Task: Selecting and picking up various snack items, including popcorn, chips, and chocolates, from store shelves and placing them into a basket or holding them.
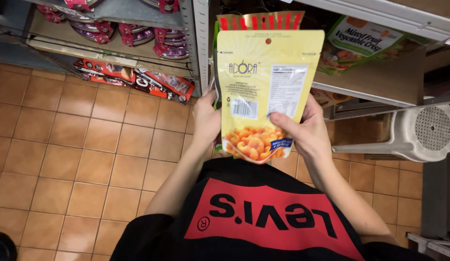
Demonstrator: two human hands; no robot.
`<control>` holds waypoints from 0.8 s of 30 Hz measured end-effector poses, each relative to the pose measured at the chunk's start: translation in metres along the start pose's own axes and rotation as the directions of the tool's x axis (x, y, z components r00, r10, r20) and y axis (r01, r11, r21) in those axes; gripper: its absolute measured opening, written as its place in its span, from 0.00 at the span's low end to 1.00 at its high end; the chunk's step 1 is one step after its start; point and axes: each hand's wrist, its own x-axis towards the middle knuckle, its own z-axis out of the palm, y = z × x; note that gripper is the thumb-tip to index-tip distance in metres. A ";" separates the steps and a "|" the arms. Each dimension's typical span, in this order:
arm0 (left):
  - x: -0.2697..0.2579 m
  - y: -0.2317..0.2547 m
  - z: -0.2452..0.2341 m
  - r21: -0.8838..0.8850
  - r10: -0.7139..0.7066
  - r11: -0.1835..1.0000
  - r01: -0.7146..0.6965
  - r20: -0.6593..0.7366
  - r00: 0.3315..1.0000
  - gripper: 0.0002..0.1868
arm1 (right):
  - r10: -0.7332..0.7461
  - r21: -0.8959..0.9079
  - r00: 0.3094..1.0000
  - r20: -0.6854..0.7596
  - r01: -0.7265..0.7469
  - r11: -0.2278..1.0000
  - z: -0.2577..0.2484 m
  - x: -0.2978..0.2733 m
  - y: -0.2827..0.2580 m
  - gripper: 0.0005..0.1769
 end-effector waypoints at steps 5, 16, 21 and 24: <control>-0.003 0.011 -0.003 -0.001 -0.065 0.998 0.066 0.045 0.997 0.24 | 0.054 0.013 0.998 0.041 -0.054 0.998 -0.015 0.002 0.005 0.25; -0.008 0.008 0.003 0.029 -0.056 0.998 0.053 0.106 0.993 0.23 | -0.009 -0.007 0.997 -0.073 0.008 1.000 -0.014 0.002 0.001 0.21; -0.005 0.000 0.005 0.044 0.016 0.999 -0.020 0.074 0.997 0.23 | -0.042 -0.081 0.998 -0.043 0.038 0.996 -0.013 0.002 -0.003 0.21; -0.004 0.007 0.004 0.040 -0.011 0.999 0.007 0.083 0.996 0.23 | -0.042 -0.077 0.998 -0.036 0.039 0.996 -0.013 0.003 -0.002 0.21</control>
